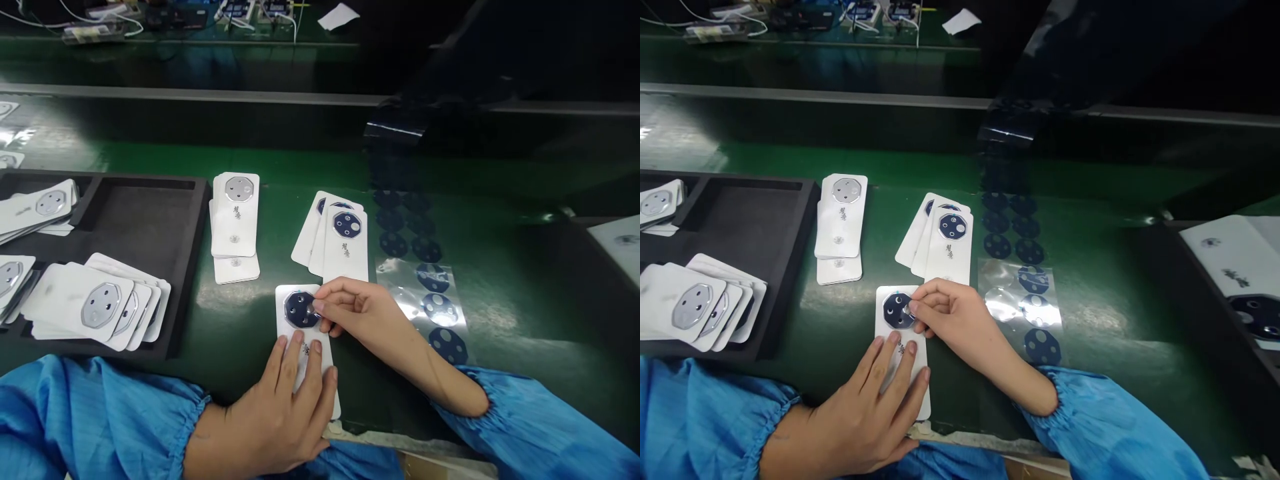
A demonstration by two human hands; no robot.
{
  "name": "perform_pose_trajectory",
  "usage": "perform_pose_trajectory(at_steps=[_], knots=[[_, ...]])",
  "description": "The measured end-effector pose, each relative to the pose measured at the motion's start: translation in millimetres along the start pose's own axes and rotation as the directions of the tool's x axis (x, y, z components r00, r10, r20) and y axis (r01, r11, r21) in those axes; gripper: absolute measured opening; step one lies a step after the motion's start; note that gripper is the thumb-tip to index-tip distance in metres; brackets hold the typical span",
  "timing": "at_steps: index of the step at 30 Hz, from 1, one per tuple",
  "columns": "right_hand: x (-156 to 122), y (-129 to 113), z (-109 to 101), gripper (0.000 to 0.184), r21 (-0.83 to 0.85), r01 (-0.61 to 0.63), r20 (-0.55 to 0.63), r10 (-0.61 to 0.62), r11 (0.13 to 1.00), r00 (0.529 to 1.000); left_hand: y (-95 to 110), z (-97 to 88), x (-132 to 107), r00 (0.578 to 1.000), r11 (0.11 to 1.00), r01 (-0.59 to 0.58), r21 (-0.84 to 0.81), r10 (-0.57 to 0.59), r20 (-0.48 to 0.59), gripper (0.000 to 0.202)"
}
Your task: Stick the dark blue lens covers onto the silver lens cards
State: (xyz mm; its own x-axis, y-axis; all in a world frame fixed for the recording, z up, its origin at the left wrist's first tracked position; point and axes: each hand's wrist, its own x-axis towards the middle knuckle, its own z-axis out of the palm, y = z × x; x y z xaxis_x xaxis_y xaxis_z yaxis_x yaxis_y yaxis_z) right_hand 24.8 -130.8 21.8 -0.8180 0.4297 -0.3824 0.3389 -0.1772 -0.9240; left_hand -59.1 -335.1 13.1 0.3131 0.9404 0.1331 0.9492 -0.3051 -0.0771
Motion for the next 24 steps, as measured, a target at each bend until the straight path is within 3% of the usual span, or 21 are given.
perform_pose_trajectory(at_steps=[11, 18, 24], knots=[[-0.7, -0.2, 6.0, 0.034, -0.036, -0.039, -0.084, 0.036, 0.999, 0.996, 2.4, 3.9, 0.1, 0.999, 1.000, 0.024, -0.019, -0.024, -0.022, 0.068], [-1.4, -2.7, 6.4, 0.025, -0.060, -0.031, -0.077, 0.026, 0.998, 0.997, 3.2, 6.2, 1.6, 0.999, 0.999, 0.026, -0.029, -0.027, -0.017, 0.068], [-2.3, -2.6, 5.9, 0.029, -0.073, -0.021, -0.073, 0.016, 0.997, 0.997, 3.2, 5.6, 2.6, 1.000, 0.999, 0.013, -0.034, -0.013, -0.011, 0.069]])
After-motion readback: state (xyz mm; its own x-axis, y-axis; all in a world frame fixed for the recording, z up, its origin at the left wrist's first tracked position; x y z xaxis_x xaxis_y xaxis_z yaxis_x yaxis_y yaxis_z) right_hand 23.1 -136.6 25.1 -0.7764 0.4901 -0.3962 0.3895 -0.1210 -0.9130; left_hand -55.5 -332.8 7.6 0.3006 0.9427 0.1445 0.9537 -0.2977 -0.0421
